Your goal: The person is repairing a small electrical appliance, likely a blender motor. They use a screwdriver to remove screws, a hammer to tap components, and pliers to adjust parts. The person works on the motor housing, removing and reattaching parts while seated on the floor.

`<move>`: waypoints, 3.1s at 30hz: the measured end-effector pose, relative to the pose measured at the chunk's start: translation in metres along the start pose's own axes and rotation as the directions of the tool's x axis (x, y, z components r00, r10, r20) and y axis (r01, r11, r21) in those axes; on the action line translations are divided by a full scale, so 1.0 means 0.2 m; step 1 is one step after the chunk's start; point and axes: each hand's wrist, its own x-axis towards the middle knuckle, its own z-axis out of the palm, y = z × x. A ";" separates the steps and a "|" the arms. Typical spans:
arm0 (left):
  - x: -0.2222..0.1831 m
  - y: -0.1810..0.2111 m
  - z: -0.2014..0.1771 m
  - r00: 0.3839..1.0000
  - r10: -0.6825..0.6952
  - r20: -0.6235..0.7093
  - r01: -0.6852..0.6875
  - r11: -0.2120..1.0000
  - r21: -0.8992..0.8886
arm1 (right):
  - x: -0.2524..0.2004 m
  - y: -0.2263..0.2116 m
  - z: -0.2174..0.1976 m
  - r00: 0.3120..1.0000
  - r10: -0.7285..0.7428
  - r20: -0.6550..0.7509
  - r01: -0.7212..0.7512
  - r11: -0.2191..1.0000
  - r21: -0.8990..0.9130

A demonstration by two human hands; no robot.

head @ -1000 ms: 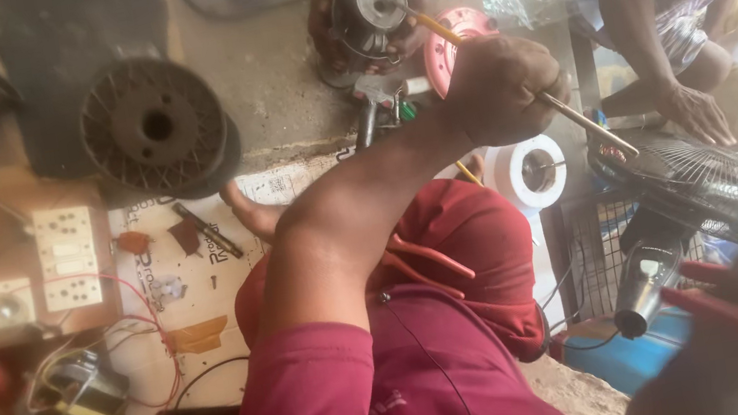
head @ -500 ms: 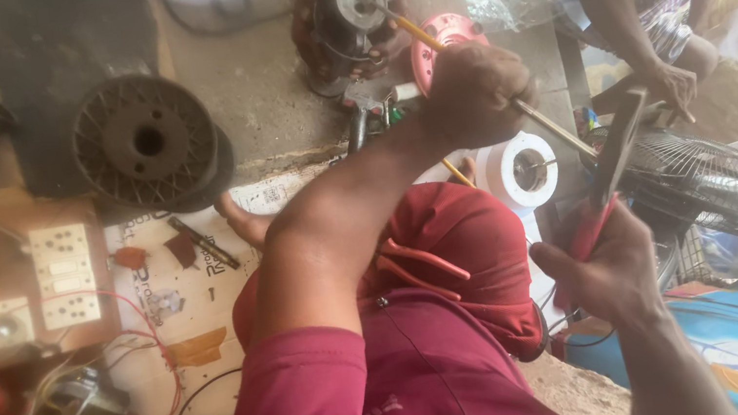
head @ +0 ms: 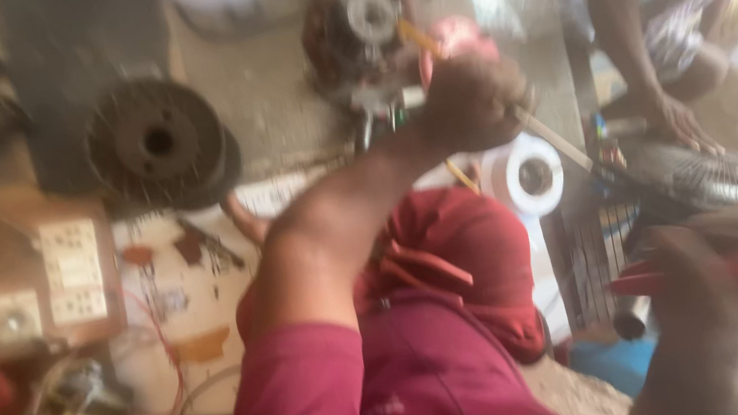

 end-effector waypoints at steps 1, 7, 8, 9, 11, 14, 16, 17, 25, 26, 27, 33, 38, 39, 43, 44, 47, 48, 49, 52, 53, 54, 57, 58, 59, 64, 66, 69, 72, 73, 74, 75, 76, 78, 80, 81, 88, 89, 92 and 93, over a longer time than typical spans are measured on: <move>-0.03 0.04 0.01 0.999 -0.050 0.009 0.050 0.997 -0.059 | -0.04 0.01 -0.06 0.996 0.042 -0.081 -0.025 0.982 0.189; 0.05 0.08 -0.02 0.995 -0.098 0.018 0.100 0.969 -0.225 | -0.03 0.26 -0.01 0.955 -0.293 0.043 0.278 0.936 0.216; 0.06 0.09 -0.02 0.995 -0.099 0.021 0.101 0.966 -0.239 | -0.01 0.27 0.00 0.964 -0.252 0.088 0.233 0.955 0.182; 0.07 0.10 -0.01 0.995 -0.099 0.025 0.102 0.962 -0.253 | 0.00 0.27 0.01 0.959 -0.257 0.118 0.237 0.958 0.164; 0.10 0.08 -0.02 0.996 -0.085 -0.016 0.083 0.989 -0.123 | 0.03 0.22 0.05 0.947 -0.275 0.166 0.252 0.957 0.147; 0.11 0.07 -0.02 0.990 -0.125 -0.068 0.115 0.984 -0.133 | -0.02 0.07 0.11 0.941 -0.286 0.181 0.264 0.955 0.139; 0.12 0.08 -0.03 0.987 -0.136 -0.083 0.120 0.978 -0.171 | -0.06 -0.05 0.15 0.948 -0.288 0.133 0.268 0.952 0.150; 0.13 0.09 -0.03 0.988 -0.132 -0.081 0.117 0.978 -0.173 | -0.09 -0.10 0.17 0.951 -0.289 0.111 0.271 0.950 0.155; 0.04 0.01 -0.01 0.996 -0.058 -0.073 0.045 0.985 -0.169 | 0.06 0.06 0.24 0.967 -0.003 0.255 0.116 0.896 -0.428; 0.01 -0.02 0.01 0.996 -0.046 -0.077 0.036 0.990 -0.134 | 0.08 0.08 0.19 0.946 -0.122 0.300 0.227 0.911 -0.344; -0.03 -0.04 0.04 0.996 -0.035 -0.080 0.027 0.995 -0.099 | 0.07 0.11 0.16 0.949 -0.186 0.255 0.248 0.939 -0.238; 0.01 -0.11 0.26 0.947 -0.048 -0.317 0.046 0.999 -0.012 | 0.04 0.06 0.33 0.949 -0.160 0.272 0.150 0.987 0.055; -0.02 -0.06 0.24 0.673 -0.656 -0.342 0.524 0.749 -0.406 | 0.13 0.06 0.56 0.740 -0.063 0.670 0.123 0.991 -0.043; -0.06 -0.04 0.19 0.620 -0.711 -0.332 0.526 0.690 -0.497 | 0.16 0.06 0.58 0.681 -0.025 0.731 0.108 0.992 -0.067; -0.27 0.08 -0.04 0.379 -0.920 0.102 0.137 -0.053 -0.989 | 0.27 0.05 0.58 0.480 0.155 0.864 0.048 0.978 -0.203; -0.30 0.11 -0.08 0.312 -0.942 0.123 0.091 -0.099 -0.991 | 0.28 0.04 0.60 0.425 0.201 0.883 0.036 0.971 -0.238; -0.43 0.19 -0.15 0.249 -0.967 0.059 -0.086 -0.083 -0.993 | 0.25 0.05 0.67 0.324 0.298 0.898 0.045 0.943 -0.329; -0.47 0.20 -0.14 0.192 -0.978 0.086 -0.102 -0.107 -0.989 | 0.23 0.06 0.66 0.340 0.288 0.895 0.067 0.942 -0.329; -0.50 0.20 -0.14 0.135 -0.984 0.114 -0.120 -0.130 -0.984 | 0.22 0.08 0.67 0.383 0.256 0.887 0.129 0.937 -0.326; -0.63 0.22 -0.17 0.260 -0.965 0.030 0.202 0.024 -0.979 | 0.22 0.18 0.68 0.480 0.235 0.845 0.260 0.882 -0.393; -0.68 0.24 -0.22 0.279 -0.956 0.091 0.338 0.009 -0.941 | 0.23 0.22 0.67 0.500 0.258 0.826 0.263 0.864 -0.429; -0.75 0.25 -0.31 0.286 -0.946 0.153 0.468 -0.001 -0.884 | 0.26 0.25 0.67 0.510 0.276 0.815 0.276 0.845 -0.459; -1.03 0.26 -0.90 0.136 -0.971 -0.195 0.388 0.234 -0.891 | 0.33 0.30 0.68 0.556 0.330 0.763 0.294 0.781 -0.551; -1.13 0.25 -1.18 0.038 -0.935 -0.352 0.385 0.338 -0.859 | 0.36 0.33 0.69 0.577 0.338 0.744 0.296 0.762 -0.576; -1.22 0.23 -1.48 -0.052 -0.865 -0.498 0.391 0.442 -0.808 | 0.38 0.38 0.70 0.592 0.346 0.728 0.297 0.746 -0.596; -1.59 0.37 -2.55 -0.349 -0.448 -0.823 0.487 0.664 -0.567 | 0.58 0.57 0.70 0.601 0.378 0.704 0.401 0.619 -0.675; -1.64 0.49 -2.79 -0.388 -0.364 -0.847 0.509 0.681 -0.526 | 0.68 0.65 0.78 0.576 0.368 0.730 0.481 0.569 -0.667; -1.62 0.48 -2.86 -0.413 -0.360 -0.837 0.536 0.647 -0.542 | 0.81 0.80 0.77 0.562 0.354 0.748 0.555 0.510 -0.658; -1.58 0.31 -2.72 -0.416 -0.433 -0.800 0.565 0.566 -0.600 | 0.88 0.93 0.54 0.550 0.337 0.764 0.628 0.437 -0.645; -1.54 0.23 -2.69 -0.406 -0.458 -0.791 0.567 0.552 -0.611 | 0.88 0.95 0.51 0.525 0.293 0.799 0.682 0.417 -0.601; -1.52 0.22 -2.67 -0.410 -0.462 -0.787 0.569 0.545 -0.616 | 0.92 0.94 0.56 0.480 0.246 0.842 0.752 0.379 -0.540; -1.51 0.21 -2.66 -0.413 -0.461 -0.786 0.576 0.536 -0.617 | 0.95 0.94 0.55 0.541 0.329 0.774 0.572 0.529 -0.626; -1.49 0.19 -2.65 -0.409 -0.467 -0.784 0.582 0.529 -0.618 | 0.94 0.95 0.55 0.556 0.418 0.718 0.368 0.651 -0.664; -1.45 0.16 -2.65 -0.398 -0.477 -0.783 0.591 0.520 -0.617 | 0.91 0.92 0.57 0.542 0.520 0.660 0.162 0.706 -0.690; -1.44 0.17 -2.63 -0.397 -0.473 -0.786 0.599 0.515 -0.613 | 0.91 0.87 0.62 0.530 0.553 0.642 0.211 0.648 -0.732; -1.44 0.17 -2.63 -0.404 -0.472 -0.784 0.595 0.516 -0.617 | 0.90 0.84 0.62 0.528 0.562 0.637 0.167 0.666 -0.727; -1.56 0.44 -2.63 -0.452 -0.382 -0.806 0.611 0.525 -0.592 | 0.91 0.70 0.73 0.500 0.696 0.515 0.218 0.474 -0.853; -1.57 0.47 -2.61 -0.461 -0.375 -0.804 0.608 0.526 -0.594 | 0.91 0.71 0.74 0.487 0.717 0.500 0.223 0.451 -0.864; -1.62 0.59 -2.60 -0.477 -0.349 -0.807 0.616 0.523 -0.590 | 0.90 0.75 0.71 0.471 0.747 0.468 0.292 0.368 -0.883; -1.64 0.63 -2.58 -0.477 -0.352 -0.805 0.622 0.511 -0.593 | 0.90 0.77 0.70 0.476 0.734 0.485 0.299 0.384 -0.874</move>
